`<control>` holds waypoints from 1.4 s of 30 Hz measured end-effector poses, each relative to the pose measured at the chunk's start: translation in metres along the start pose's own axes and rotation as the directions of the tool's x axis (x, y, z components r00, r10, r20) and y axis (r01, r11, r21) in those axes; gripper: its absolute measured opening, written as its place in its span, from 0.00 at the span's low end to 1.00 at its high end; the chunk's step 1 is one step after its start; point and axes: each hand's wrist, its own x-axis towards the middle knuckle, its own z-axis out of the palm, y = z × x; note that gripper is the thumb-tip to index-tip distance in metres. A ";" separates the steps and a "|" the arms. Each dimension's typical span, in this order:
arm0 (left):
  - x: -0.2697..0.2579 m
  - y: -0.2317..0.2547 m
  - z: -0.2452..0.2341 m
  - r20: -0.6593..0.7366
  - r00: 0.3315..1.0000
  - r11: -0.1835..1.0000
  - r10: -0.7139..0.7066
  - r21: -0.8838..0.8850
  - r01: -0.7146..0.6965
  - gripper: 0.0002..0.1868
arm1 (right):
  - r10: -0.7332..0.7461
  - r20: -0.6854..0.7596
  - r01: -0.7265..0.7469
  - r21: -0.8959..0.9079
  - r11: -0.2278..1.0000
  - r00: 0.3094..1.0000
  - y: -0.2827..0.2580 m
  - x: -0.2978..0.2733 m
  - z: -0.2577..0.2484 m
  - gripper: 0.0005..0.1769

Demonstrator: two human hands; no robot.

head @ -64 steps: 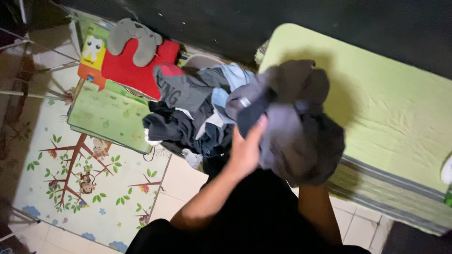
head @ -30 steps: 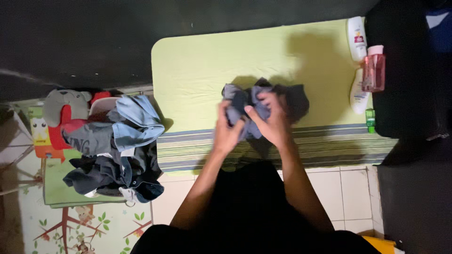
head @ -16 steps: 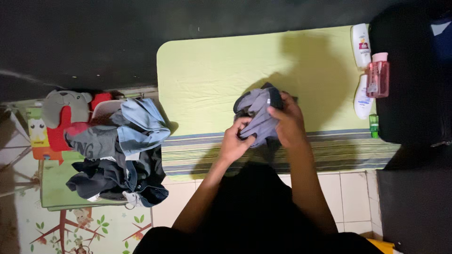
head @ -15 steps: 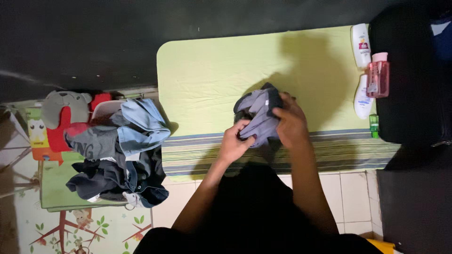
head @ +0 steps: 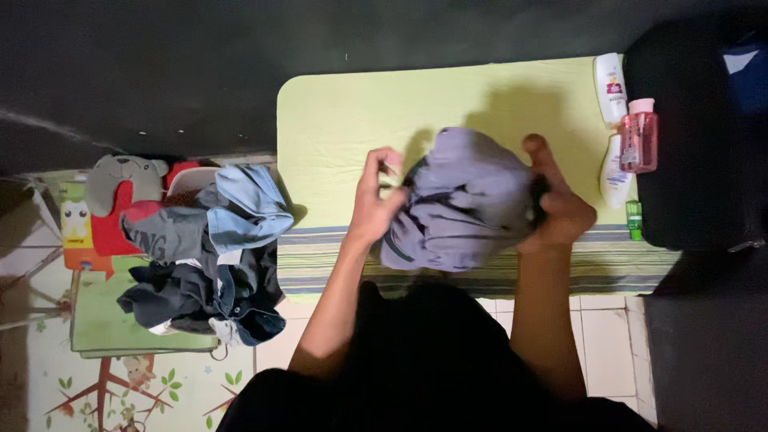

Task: The person folds a blue jersey and a gray zippered top by hand on a green surface and places them into a black suitcase.

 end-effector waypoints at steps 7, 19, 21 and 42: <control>-0.006 -0.040 0.043 -0.095 0.971 0.943 -0.219 0.234 0.235 0.12 | -0.002 -0.141 -0.086 -0.613 0.785 0.990 -0.042 -0.007 -0.022 0.37; -0.003 0.040 0.128 -0.122 0.970 0.958 -0.210 -0.223 0.179 0.34 | 0.216 0.244 0.162 -0.927 0.337 0.946 -0.038 -0.018 0.013 0.47; 0.005 0.053 0.126 -0.018 0.993 0.903 -0.117 -0.418 0.099 0.45 | 0.086 0.170 0.150 -0.968 0.199 0.982 -0.024 -0.016 0.026 0.50; 0.017 0.032 0.081 -0.572 0.798 0.981 -0.192 -0.140 0.136 0.47 | 0.141 0.006 -0.019 -0.984 0.177 0.990 -0.026 0.007 0.002 0.14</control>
